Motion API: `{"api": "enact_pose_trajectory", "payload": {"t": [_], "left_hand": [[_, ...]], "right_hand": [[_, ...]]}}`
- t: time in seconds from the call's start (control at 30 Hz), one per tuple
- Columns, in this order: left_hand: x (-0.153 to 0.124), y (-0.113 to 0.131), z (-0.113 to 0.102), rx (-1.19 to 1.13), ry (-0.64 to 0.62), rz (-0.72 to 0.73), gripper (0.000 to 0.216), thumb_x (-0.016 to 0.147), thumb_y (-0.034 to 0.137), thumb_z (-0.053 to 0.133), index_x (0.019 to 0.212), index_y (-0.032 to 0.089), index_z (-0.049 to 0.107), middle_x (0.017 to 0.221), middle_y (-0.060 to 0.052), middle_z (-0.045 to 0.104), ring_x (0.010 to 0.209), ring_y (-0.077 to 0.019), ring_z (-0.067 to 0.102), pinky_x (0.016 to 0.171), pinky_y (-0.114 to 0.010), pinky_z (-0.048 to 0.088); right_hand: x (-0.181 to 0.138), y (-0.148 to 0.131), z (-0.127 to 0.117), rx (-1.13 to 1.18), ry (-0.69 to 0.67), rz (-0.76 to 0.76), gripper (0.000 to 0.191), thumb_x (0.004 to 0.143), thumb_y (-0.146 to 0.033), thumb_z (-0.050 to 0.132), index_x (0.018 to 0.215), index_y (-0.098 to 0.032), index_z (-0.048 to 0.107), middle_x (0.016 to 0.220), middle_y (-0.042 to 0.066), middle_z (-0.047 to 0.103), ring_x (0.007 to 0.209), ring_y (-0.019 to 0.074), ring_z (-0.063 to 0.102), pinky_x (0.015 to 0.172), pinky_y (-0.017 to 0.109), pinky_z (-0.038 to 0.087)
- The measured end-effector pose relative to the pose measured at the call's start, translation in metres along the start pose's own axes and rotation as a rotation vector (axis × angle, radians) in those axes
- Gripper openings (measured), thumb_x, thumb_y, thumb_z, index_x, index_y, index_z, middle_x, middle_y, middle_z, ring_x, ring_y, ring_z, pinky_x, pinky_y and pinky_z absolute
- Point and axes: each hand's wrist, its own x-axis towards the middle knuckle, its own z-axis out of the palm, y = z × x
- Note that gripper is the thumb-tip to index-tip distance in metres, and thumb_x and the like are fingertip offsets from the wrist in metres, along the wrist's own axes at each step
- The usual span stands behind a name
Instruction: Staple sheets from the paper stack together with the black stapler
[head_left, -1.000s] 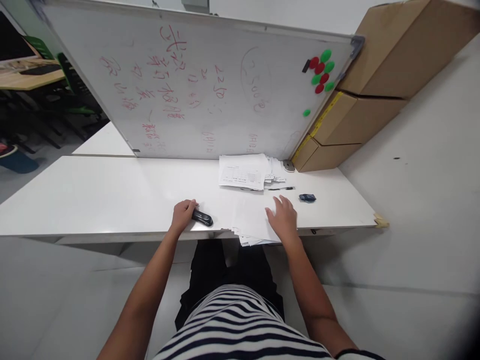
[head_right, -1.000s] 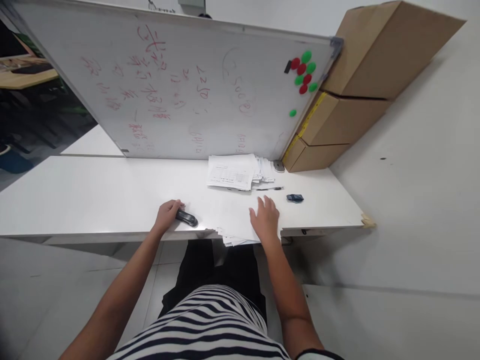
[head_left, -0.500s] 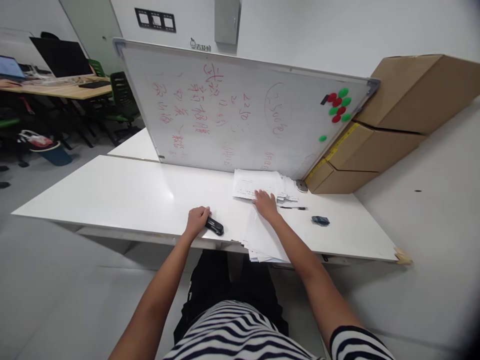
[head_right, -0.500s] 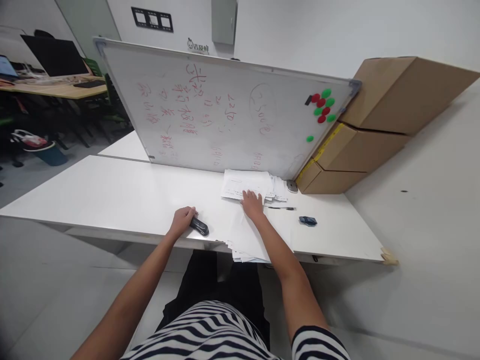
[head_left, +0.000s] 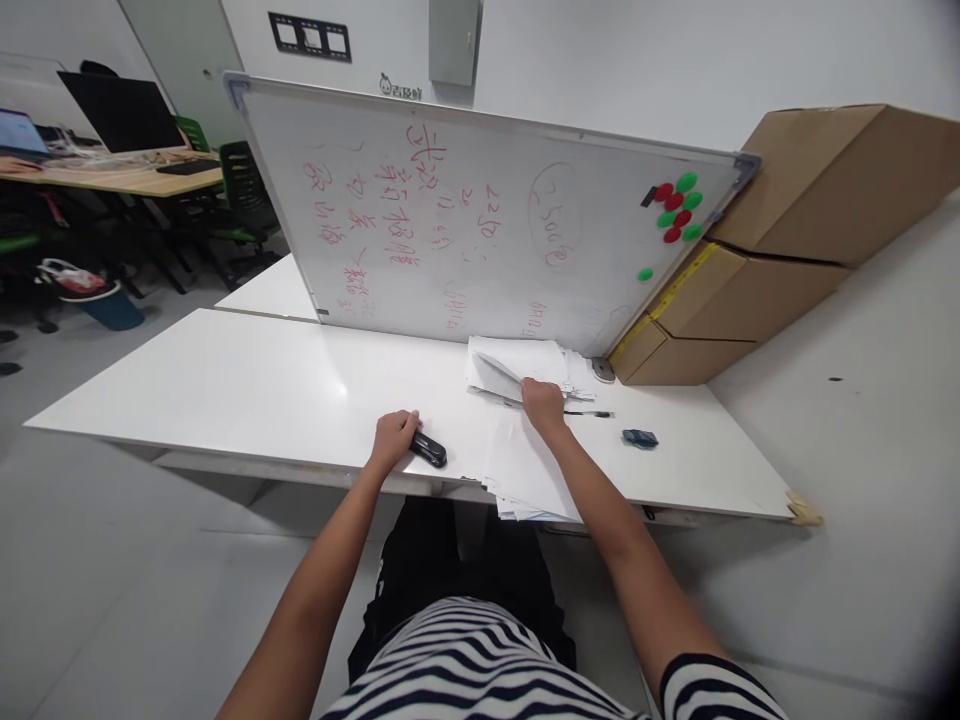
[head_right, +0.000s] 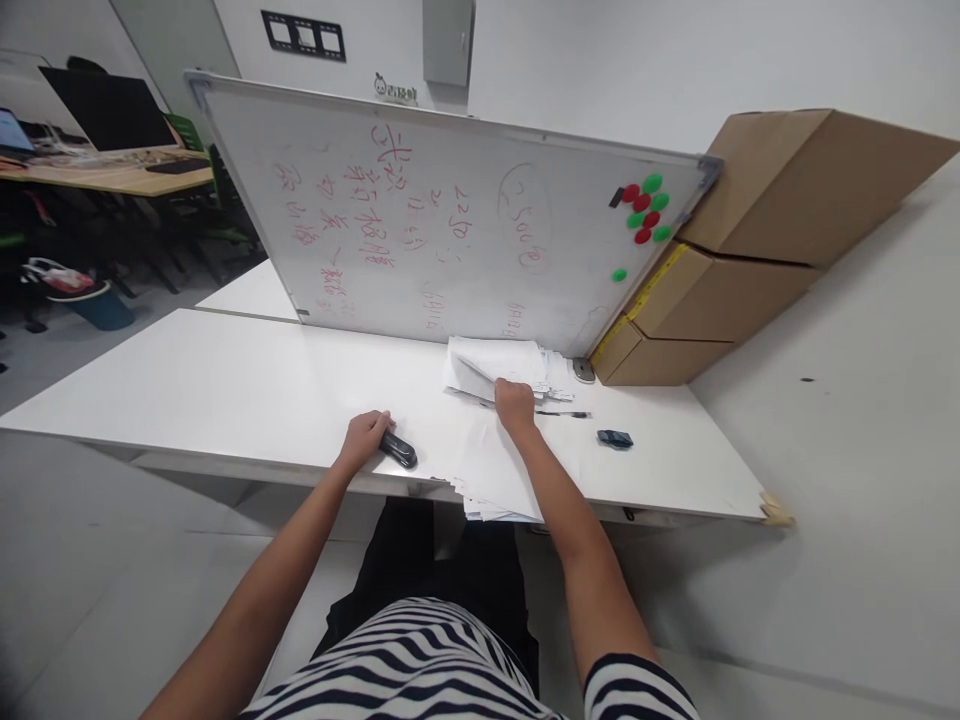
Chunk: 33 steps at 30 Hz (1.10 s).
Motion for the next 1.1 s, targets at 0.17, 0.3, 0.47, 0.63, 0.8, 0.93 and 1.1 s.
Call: {"api": "enact_pose_trajectory", "payload": {"t": [0.17, 0.3, 0.47, 0.63, 0.8, 0.93, 1.1], "left_hand": [[0.0, -0.001, 0.0, -0.01, -0.004, -0.024, 0.047, 0.091, 0.048, 0.036, 0.068, 0.022, 0.068, 0.074, -0.001, 0.07, 0.078, -0.0191, 0.064, 0.072, -0.03, 0.044], [-0.001, -0.001, 0.0, -0.026, -0.003, -0.043, 0.047, 0.091, 0.049, 0.036, 0.069, 0.022, 0.068, 0.075, -0.002, 0.071, 0.077, -0.0194, 0.064, 0.071, -0.031, 0.044], [0.0, -0.004, 0.002, -0.046, -0.008, -0.067, 0.048, 0.09, 0.051, 0.037, 0.07, 0.022, 0.068, 0.077, -0.002, 0.071, 0.077, -0.0196, 0.064, 0.071, -0.031, 0.044], [-0.002, 0.002, -0.002, 0.034, 0.054, -0.004, 0.048, 0.091, 0.052, 0.035, 0.068, 0.022, 0.065, 0.08, -0.007, 0.071, 0.083, -0.023, 0.063, 0.079, -0.035, 0.044], [-0.01, 0.051, -0.005, 0.076, 0.231, 0.297, 0.045, 0.09, 0.056, 0.037, 0.081, 0.023, 0.066, 0.103, -0.01, 0.069, 0.106, -0.0272, 0.058, 0.105, -0.046, 0.03], [-0.012, 0.111, -0.002, -0.376, 0.009, 0.24, 0.072, 0.088, 0.071, 0.015, 0.117, 0.021, 0.059, 0.117, -0.012, 0.064, 0.11, -0.0262, 0.058, 0.096, -0.042, 0.043], [-0.015, 0.153, -0.002, -0.631, -0.393, -0.059, 0.067, 0.086, 0.072, 0.035, 0.122, 0.019, 0.056, 0.101, -0.011, 0.07, 0.097, -0.0283, 0.065, 0.082, -0.039, 0.05]], "right_hand": [[-0.021, -0.004, -0.024, 0.148, 0.144, 0.053, 0.042, 0.099, -0.024, 0.026, 0.11, -0.014, 0.064, 0.099, 0.015, 0.069, 0.095, 0.024, 0.06, 0.094, 0.037, 0.034], [-0.046, -0.008, -0.043, 0.468, 0.356, 0.213, 0.04, 0.097, -0.04, 0.035, 0.104, -0.017, 0.068, 0.103, 0.014, 0.07, 0.101, 0.0254, 0.061, 0.096, 0.038, 0.037], [-0.081, -0.009, -0.069, 0.963, 0.55, 0.42, 0.04, 0.086, -0.056, 0.052, 0.091, -0.019, 0.067, 0.089, 0.006, 0.071, 0.087, 0.0209, 0.064, 0.082, 0.032, 0.046], [-0.115, -0.013, -0.081, 1.384, 0.379, 0.534, 0.042, 0.076, -0.058, 0.064, 0.087, -0.017, 0.066, 0.078, 0.003, 0.069, 0.073, 0.0172, 0.062, 0.068, 0.029, 0.048], [-0.133, -0.017, -0.079, 1.527, 0.34, 0.528, 0.039, 0.072, -0.054, 0.07, 0.087, -0.018, 0.068, 0.078, 0.002, 0.07, 0.072, 0.0168, 0.062, 0.068, 0.029, 0.049], [-0.139, -0.02, -0.081, 1.515, 0.318, 0.476, 0.038, 0.074, -0.054, 0.069, 0.089, -0.019, 0.069, 0.083, 0.003, 0.071, 0.076, 0.0182, 0.064, 0.072, 0.031, 0.05], [-0.146, -0.025, -0.086, 1.527, 0.309, 0.463, 0.035, 0.076, -0.052, 0.067, 0.09, -0.02, 0.069, 0.085, 0.003, 0.072, 0.08, 0.0192, 0.064, 0.073, 0.031, 0.05]]}}
